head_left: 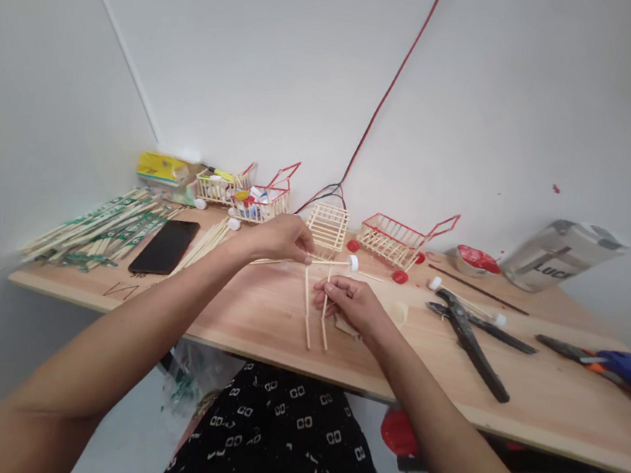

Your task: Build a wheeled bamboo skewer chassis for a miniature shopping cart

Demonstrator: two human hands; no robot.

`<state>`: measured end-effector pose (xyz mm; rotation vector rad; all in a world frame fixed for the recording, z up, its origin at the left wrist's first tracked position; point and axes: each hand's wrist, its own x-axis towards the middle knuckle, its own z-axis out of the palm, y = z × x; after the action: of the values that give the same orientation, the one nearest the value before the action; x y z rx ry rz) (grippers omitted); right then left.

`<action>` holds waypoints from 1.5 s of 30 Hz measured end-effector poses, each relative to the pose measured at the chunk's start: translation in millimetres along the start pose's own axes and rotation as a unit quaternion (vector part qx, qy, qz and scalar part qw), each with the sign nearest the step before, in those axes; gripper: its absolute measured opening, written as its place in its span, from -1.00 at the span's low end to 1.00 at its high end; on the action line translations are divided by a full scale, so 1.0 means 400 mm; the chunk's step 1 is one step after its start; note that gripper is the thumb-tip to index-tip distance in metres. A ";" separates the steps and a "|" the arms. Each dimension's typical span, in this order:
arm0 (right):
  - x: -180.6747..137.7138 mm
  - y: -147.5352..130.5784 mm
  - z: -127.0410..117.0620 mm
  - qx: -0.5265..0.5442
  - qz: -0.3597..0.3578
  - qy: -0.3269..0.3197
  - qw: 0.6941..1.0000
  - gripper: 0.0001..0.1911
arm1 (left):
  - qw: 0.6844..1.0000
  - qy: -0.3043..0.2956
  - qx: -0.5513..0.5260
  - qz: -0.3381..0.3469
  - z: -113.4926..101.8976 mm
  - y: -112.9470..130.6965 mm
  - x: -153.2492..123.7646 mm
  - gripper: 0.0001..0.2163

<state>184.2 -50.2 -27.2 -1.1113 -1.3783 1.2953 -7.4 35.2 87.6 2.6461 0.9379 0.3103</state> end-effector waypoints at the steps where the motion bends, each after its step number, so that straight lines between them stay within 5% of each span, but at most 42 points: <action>1: 0.000 0.001 -0.001 0.000 -0.003 -0.002 1.000 -0.60 | 1.000 -0.008 -0.013 0.000 -0.001 -0.001 0.002 -0.77; 11: -0.002 -0.005 0.000 -0.010 -0.009 -0.002 1.000 -0.61 | 0.985 -0.093 -0.142 -0.022 -0.017 -0.021 0.014 -0.61; 26: -0.002 -0.007 -0.001 -0.051 -0.035 -0.027 0.998 -0.62 | 0.970 -0.166 -0.179 0.016 -0.005 -0.026 0.046 -0.75; 45: -0.006 -0.014 0.003 -0.054 -0.040 -0.031 0.997 -0.63 | 0.971 -0.151 -0.187 0.014 0.011 -0.027 0.047 -0.79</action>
<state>183.3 -53.0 -21.7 -1.0854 -1.5390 1.2187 2.1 54.3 81.4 2.2774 0.6681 0.0741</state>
